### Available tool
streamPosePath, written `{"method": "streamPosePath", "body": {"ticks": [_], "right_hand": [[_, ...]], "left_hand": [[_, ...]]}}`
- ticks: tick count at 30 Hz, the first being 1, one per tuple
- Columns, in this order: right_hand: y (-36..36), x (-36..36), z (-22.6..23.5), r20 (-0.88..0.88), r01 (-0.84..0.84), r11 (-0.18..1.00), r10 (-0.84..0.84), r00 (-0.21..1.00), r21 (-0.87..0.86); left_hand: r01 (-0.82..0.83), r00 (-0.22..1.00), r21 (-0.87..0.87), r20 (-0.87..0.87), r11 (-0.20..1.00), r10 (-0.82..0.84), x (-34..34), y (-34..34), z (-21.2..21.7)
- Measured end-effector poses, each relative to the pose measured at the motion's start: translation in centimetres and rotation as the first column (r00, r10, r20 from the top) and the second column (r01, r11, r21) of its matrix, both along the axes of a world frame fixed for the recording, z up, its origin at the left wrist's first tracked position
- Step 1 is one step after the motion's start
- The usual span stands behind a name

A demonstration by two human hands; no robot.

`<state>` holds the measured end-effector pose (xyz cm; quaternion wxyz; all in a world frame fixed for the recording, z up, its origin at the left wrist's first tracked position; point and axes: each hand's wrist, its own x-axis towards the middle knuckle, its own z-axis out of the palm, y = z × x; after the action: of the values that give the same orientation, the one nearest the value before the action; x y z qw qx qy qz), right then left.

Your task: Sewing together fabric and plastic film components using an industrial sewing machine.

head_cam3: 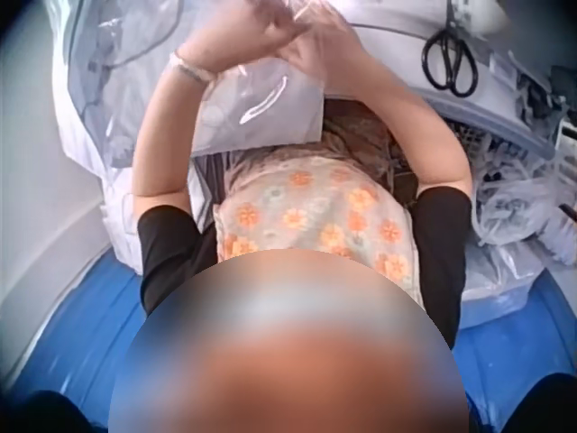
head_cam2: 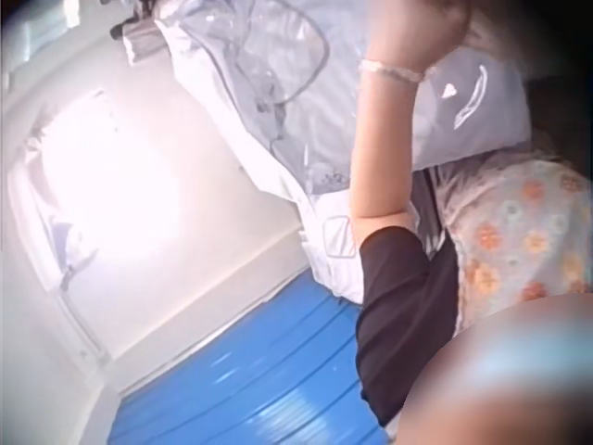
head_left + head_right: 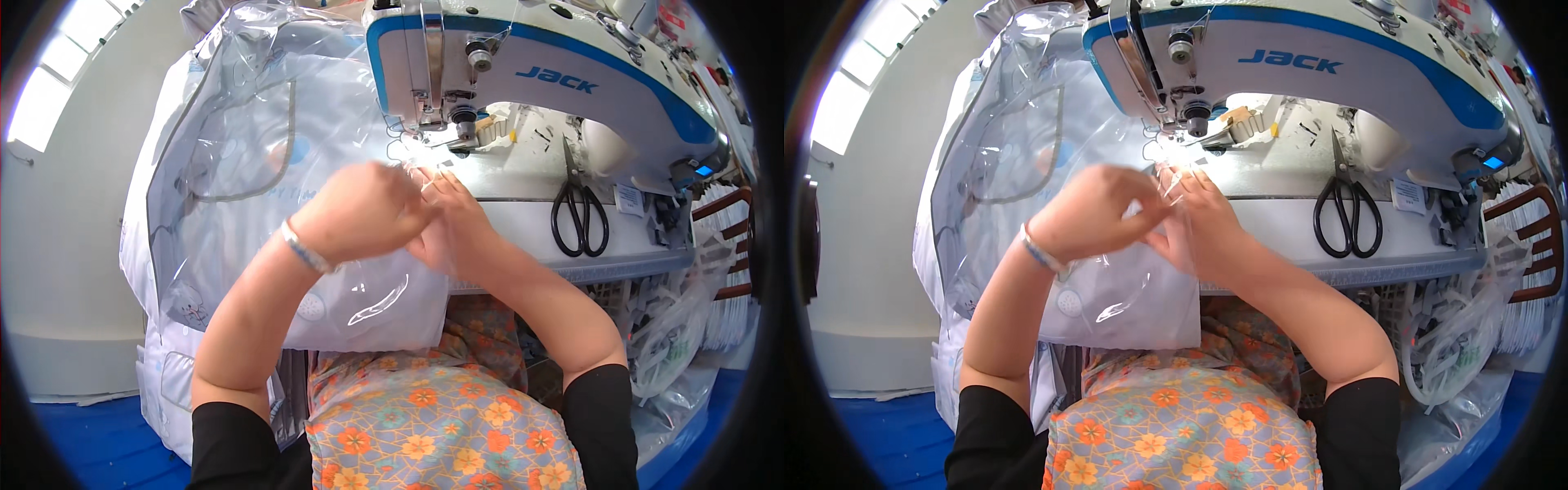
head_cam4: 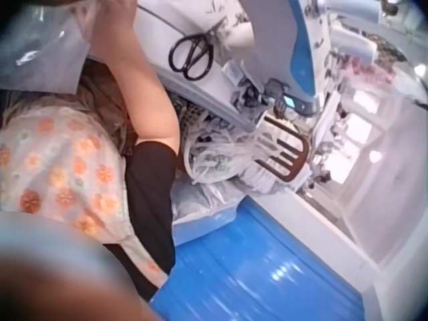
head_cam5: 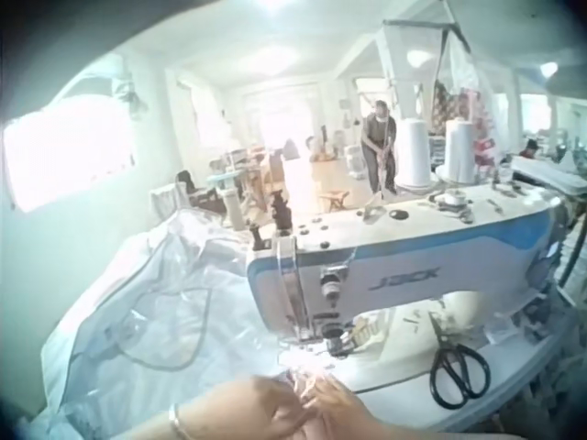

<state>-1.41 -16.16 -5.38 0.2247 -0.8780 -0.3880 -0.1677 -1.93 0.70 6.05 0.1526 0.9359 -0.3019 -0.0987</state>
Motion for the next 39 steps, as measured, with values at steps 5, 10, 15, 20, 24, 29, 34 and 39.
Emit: {"method": "streamPosePath", "body": {"ticks": [5, 10, 15, 20, 24, 29, 34, 39], "right_hand": [[1.3, 0.5, 1.0, -0.169, -0.106, 0.994, 0.106, 0.980, 0.014], [0.8, 0.6, 0.3, -0.199, -0.153, 0.987, 0.158, 0.967, 0.040], [-0.4, -2.1, 1.1, -0.181, -0.124, 0.992, 0.129, 0.975, 0.039], [-4.6, -8.6, 0.6, -0.185, -0.157, 0.985, 0.141, 0.973, -0.074], [-5.2, -9.7, -1.0, 0.001, -0.098, 0.994, 0.098, 0.995, -0.036], [-4.8, -9.2, -0.2, 0.045, -0.117, 0.993, 0.116, 0.992, 0.028], [-4.8, -9.0, -0.3, 0.030, -0.142, 0.989, 0.141, 0.990, 0.031], [-4.6, -8.7, 0.2, 0.023, -0.143, 0.989, 0.143, 0.990, 0.031]], "left_hand": [[-0.145, 0.956, -0.084, 0.245, 0.986, 0.161, 2.6, -1.8, -3.5], [-0.155, 0.948, -0.120, 0.260, 0.981, 0.182, 2.4, -1.6, -5.6], [-0.104, 0.934, -0.183, 0.321, 0.978, 0.160, 2.1, -1.4, -6.9], [-0.010, 0.838, -0.131, 0.540, 0.991, 0.079, 0.8, -1.1, -8.5], [0.038, 0.820, -0.171, 0.569, 0.985, 0.067, 1.4, -0.7, -9.3], [0.066, 0.833, -0.100, 0.554, 0.993, 0.001, 3.0, 0.5, -8.8], [0.026, 0.895, -0.097, 0.446, 0.995, 0.020, 0.6, -0.5, -7.7], [0.225, 0.855, -0.102, 0.498, 0.969, -0.146, 3.0, 3.0, -9.0]]}}
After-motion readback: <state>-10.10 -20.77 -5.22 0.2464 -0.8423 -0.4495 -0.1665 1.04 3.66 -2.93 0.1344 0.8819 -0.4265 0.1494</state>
